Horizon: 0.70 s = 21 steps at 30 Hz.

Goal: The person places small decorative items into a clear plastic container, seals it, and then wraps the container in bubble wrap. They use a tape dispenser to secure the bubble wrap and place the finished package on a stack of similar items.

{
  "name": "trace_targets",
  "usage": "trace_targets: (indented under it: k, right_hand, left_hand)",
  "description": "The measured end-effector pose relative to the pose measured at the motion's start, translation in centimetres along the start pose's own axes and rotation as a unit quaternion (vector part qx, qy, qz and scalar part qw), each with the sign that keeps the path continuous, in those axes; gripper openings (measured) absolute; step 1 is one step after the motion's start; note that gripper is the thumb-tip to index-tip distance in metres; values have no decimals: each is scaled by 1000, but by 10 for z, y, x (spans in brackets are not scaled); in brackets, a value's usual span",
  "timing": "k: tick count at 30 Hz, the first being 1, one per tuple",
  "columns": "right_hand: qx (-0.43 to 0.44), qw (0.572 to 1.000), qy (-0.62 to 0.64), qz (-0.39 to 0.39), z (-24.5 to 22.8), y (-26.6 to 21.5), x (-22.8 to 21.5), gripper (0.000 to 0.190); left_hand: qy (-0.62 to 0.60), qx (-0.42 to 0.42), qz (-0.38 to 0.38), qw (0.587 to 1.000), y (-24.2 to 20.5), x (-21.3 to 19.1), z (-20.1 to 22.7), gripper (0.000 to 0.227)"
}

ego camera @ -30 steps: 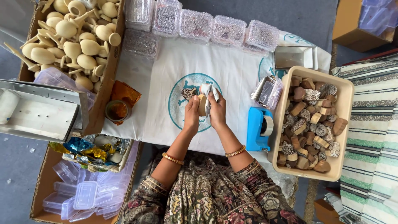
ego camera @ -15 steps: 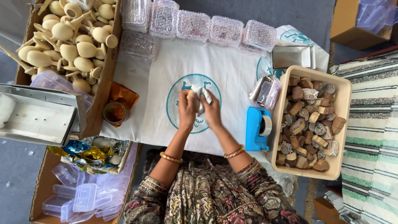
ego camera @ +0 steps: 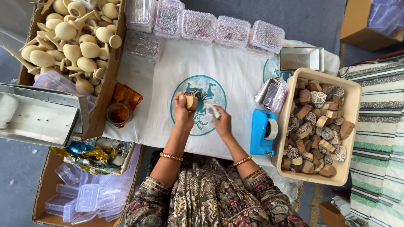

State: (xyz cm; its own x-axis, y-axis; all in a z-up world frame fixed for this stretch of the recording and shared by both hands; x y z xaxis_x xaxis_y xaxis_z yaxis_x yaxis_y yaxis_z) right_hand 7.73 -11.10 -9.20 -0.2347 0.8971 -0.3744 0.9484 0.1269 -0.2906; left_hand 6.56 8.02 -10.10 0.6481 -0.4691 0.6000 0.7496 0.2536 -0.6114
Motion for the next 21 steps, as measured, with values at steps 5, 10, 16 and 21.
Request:
trace_targets:
  k: [5, 10, 16, 21]
  right_hand:
    - [-115, 966, -221, 63, 2, 10, -35, 61]
    - [-269, 927, -260, 5, -67, -3, -29, 91]
    - [-194, 953, -2, -231, -25, 14, -4, 60]
    - [-15, 985, 111, -134, 25, 55, 2, 43]
  left_hand:
    - [12, -75, -62, 995, 8, -8, -41, 30]
    - [15, -113, -94, 989, 18, -20, -91, 28]
    - [142, -154, -68, 975, 20, -29, -104, 25]
    - [162, -199, -6, 967, -7, -21, -72, 38]
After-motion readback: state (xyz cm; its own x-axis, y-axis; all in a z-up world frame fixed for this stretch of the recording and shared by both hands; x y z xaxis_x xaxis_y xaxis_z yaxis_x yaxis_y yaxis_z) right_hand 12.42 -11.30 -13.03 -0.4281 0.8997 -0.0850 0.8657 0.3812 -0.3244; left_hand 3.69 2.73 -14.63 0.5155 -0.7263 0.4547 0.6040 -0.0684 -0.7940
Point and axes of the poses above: each hand's wrist, its own y-axis towards the middle knuckle, its own x-axis out of the palm, z = x × y, the point moved 7 cm from there along y, towards the middle knuckle, and after that the axes turned 5 degrees about -z, right-handed, at the moved point
